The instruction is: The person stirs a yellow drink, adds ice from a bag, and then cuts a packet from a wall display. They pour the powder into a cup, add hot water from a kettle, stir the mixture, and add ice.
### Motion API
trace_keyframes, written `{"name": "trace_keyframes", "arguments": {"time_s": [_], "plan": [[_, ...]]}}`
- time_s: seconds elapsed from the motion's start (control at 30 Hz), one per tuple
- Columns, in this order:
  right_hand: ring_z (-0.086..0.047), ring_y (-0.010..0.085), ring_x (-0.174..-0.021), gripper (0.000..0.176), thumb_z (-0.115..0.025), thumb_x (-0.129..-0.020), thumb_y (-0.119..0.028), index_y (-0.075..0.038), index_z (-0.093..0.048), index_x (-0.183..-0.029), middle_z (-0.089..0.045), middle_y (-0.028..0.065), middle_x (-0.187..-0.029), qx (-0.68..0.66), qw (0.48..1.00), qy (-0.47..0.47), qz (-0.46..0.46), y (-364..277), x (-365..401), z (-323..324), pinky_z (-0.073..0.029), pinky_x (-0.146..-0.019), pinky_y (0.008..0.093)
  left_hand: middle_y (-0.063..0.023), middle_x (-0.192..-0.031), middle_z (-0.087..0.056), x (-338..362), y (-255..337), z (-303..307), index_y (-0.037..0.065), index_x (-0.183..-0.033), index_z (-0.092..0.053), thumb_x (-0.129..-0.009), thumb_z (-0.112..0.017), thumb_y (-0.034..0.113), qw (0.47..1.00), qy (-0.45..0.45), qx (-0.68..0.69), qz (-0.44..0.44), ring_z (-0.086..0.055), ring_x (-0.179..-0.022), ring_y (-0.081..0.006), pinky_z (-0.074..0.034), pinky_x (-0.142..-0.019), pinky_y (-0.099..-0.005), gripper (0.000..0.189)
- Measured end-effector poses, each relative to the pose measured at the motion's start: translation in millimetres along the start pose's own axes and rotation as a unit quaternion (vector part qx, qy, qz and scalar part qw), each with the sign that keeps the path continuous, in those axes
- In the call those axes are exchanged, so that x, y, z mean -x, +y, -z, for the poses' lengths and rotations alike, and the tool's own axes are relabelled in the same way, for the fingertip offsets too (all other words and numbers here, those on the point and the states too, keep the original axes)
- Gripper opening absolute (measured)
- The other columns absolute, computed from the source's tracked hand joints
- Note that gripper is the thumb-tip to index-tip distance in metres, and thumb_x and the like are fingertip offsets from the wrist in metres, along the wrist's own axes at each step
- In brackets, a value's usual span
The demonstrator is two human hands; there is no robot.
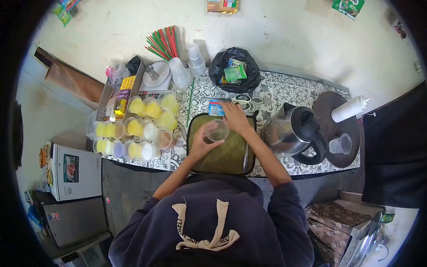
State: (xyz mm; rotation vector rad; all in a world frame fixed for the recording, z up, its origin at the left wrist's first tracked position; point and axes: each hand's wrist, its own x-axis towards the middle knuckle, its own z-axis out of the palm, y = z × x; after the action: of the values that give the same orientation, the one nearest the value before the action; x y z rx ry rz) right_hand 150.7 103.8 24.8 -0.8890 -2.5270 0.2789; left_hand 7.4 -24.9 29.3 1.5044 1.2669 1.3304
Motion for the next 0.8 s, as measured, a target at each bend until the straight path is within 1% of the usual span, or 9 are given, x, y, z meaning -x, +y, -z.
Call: {"name": "trace_keyframes", "arguments": {"time_s": [0.07,0.23,0.3,0.4,0.5,0.6,0.63,0.7,0.8], "plan": [[-0.051,0.026,-0.104,0.04,-0.058,-0.076,-0.009,-0.009,-0.049,-0.116,-0.055,0.01,-0.109,0.017,0.999,-0.02,-0.022,4.9,-4.1,-8.1,-0.038,-0.088,0.0379,-0.0137,-0.122,-0.05,1.3,-4.1,-0.9,0.0,-0.125,-0.04,-0.065,-0.079,0.013,1.0,-0.003,-0.001,0.006,-0.05,-0.114,-0.0213,-0.041,-0.095,-0.0337,0.073],[-0.059,0.025,-0.079,0.021,-0.058,-0.08,-0.009,-0.008,-0.059,-0.101,-0.062,0.0078,-0.082,-0.015,0.993,0.119,0.0,6.1,-9.3,-10.5,-0.047,-0.072,0.0363,-0.0156,-0.128,-0.043,8.1,10.1,-0.5,0.0,-0.127,-0.039,-0.071,-0.076,0.017,0.996,0.067,0.016,-0.056,-0.039,-0.124,-0.0259,-0.033,-0.102,-0.0362,0.07],[-0.059,0.0257,-0.073,0.016,-0.057,-0.081,-0.008,-0.008,-0.06,-0.097,-0.061,0.0085,-0.077,-0.036,0.985,0.167,-0.014,3.6,-14.0,-4.6,-0.048,-0.067,0.0362,-0.0157,-0.131,-0.039,10.4,14.7,11.7,-0.001,-0.129,-0.037,-0.077,-0.069,0.016,0.968,0.135,0.17,-0.124,-0.035,-0.126,-0.0279,-0.028,-0.104,-0.0366,0.064],[-0.058,0.0277,-0.063,0.011,-0.055,-0.083,-0.007,-0.007,-0.061,-0.092,-0.059,0.0099,-0.069,-0.065,0.974,0.213,-0.03,-12.7,-19.8,27.0,-0.047,-0.057,0.0365,-0.0165,-0.129,-0.042,-9.9,44.3,28.3,0.0,-0.128,-0.04,-0.08,-0.063,0.017,0.985,0.153,0.008,-0.073,-0.039,-0.122,-0.0284,-0.03,-0.102,-0.0356,0.056],[-0.056,0.0277,-0.061,0.011,-0.055,-0.084,-0.007,-0.008,-0.061,-0.093,-0.058,0.0095,-0.069,-0.108,0.972,0.202,-0.061,-22.9,-23.7,59.8,-0.041,-0.054,0.037,-0.0174,-0.118,-0.05,-54.6,78.4,31.9,0.006,-0.125,-0.046,-0.079,-0.064,0.017,0.96,0.12,-0.192,-0.165,-0.048,-0.112,-0.032,-0.037,-0.095,-0.0369,0.05],[-0.056,0.0278,-0.063,0.01,-0.054,-0.084,-0.006,-0.009,-0.06,-0.092,-0.058,0.0103,-0.07,-0.061,0.973,0.223,-0.003,-40.7,-25.7,95.7,-0.042,-0.057,0.0376,-0.0128,-0.108,-0.058,-90.9,91.2,31.0,0.006,-0.115,-0.055,-0.077,-0.066,0.014,0.963,0.034,-0.223,-0.146,-0.056,-0.102,-0.0273,-0.043,-0.087,-0.0325,0.041],[-0.058,0.0278,-0.068,0.012,-0.056,-0.084,-0.007,-0.007,-0.058,-0.095,-0.06,0.0102,-0.072,-0.043,0.981,0.19,-0.018,-43.1,-22.2,104.6,-0.043,-0.061,0.0378,-0.0128,-0.108,-0.058,-101.5,92.5,34.0,0.006,-0.115,-0.055,-0.077,-0.066,0.014,0.963,0.036,-0.221,-0.147,-0.056,-0.102,-0.0273,-0.043,-0.087,-0.0325,0.041],[-0.059,0.0281,-0.071,0.015,-0.056,-0.084,-0.007,-0.005,-0.056,-0.098,-0.061,0.0104,-0.075,-0.065,0.978,0.195,-0.041,-49.9,-16.9,112.3,-0.044,-0.063,0.0376,-0.0105,-0.09,-0.064,-113.7,94.0,35.5,0.006,-0.1,-0.064,-0.076,-0.067,0.014,0.944,-0.055,-0.278,-0.171,-0.062,-0.082,-0.0265,-0.048,-0.075,-0.0334,0.025],[-0.061,0.0272,-0.078,0.026,-0.061,-0.083,-0.011,-0.002,-0.05,-0.104,-0.063,0.009,-0.081,-0.1,0.969,0.203,-0.094,-51.1,-3.5,110.5,-0.046,-0.069,0.0367,-0.0101,-0.08,-0.064,-110.0,95.6,30.5,0.004,-0.086,-0.067,-0.075,-0.066,0.013,0.961,-0.071,-0.217,-0.159,-0.062,-0.072,-0.0257,-0.048,-0.068,-0.0322,0.014]]}}
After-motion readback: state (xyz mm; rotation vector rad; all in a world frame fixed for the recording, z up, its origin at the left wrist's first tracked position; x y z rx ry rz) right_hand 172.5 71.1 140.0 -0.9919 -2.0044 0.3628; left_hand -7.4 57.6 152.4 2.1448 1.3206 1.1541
